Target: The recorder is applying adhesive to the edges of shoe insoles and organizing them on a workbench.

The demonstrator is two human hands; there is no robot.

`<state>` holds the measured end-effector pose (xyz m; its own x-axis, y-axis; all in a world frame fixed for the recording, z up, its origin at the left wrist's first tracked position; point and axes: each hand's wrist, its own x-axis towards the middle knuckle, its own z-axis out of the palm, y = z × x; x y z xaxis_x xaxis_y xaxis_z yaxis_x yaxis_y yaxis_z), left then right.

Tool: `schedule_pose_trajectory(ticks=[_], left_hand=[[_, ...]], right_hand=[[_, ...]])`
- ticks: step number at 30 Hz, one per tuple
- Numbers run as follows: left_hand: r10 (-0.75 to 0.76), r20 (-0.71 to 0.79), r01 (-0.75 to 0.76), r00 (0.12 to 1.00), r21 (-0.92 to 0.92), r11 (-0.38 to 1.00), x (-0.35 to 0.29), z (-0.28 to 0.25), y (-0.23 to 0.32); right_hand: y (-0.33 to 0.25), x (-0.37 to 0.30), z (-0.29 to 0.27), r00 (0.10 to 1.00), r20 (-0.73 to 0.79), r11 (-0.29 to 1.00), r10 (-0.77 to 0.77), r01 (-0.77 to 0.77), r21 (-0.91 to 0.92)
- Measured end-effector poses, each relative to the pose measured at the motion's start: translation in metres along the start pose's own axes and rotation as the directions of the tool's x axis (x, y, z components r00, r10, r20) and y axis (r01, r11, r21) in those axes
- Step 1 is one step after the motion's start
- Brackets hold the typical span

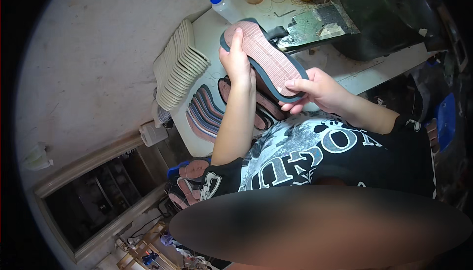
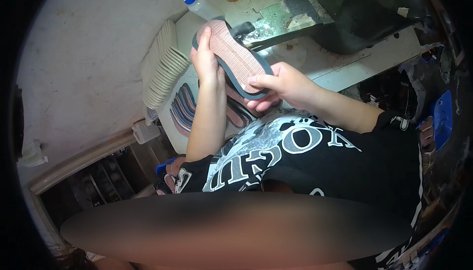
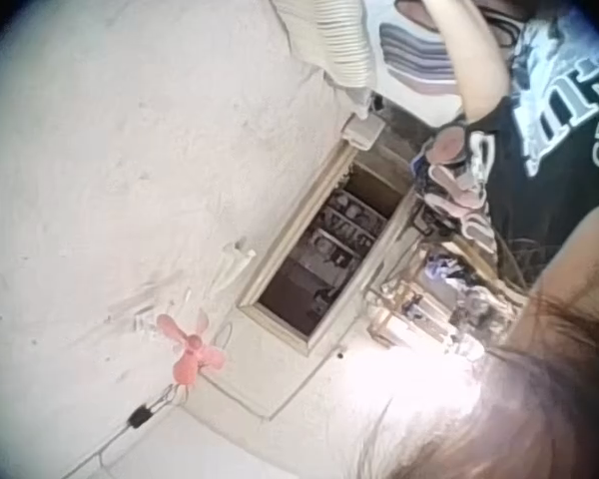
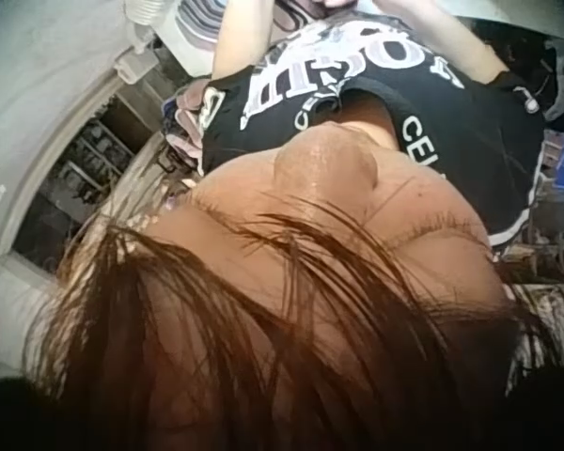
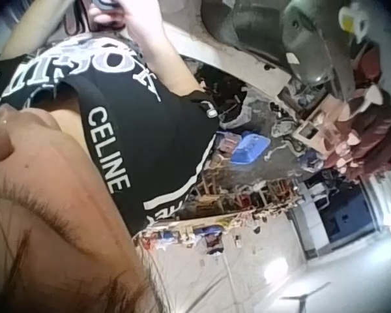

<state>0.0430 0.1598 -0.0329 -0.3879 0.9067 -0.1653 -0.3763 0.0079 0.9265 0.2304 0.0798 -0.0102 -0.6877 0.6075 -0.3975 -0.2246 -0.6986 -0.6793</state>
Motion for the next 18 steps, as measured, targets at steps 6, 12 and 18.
schedule_pose_trajectory(ticks=[6,12,18], left_hand=[[-0.163,0.092,0.137,0.982,0.237,0.962,0.028,-0.019,0.001],[0.461,0.494,-0.634,0.737,0.742,0.217,0.058,-0.024,0.034],[-0.169,0.948,-0.958,0.270,0.282,0.050,0.072,0.016,0.081]], right_hand=[[0.001,0.012,0.012,0.969,-0.199,0.982,-0.143,0.164,0.095],[-0.006,0.042,0.008,0.957,-0.205,0.973,-0.208,0.223,0.053],[-0.009,0.058,0.007,0.947,-0.222,0.967,-0.232,0.249,0.051]])
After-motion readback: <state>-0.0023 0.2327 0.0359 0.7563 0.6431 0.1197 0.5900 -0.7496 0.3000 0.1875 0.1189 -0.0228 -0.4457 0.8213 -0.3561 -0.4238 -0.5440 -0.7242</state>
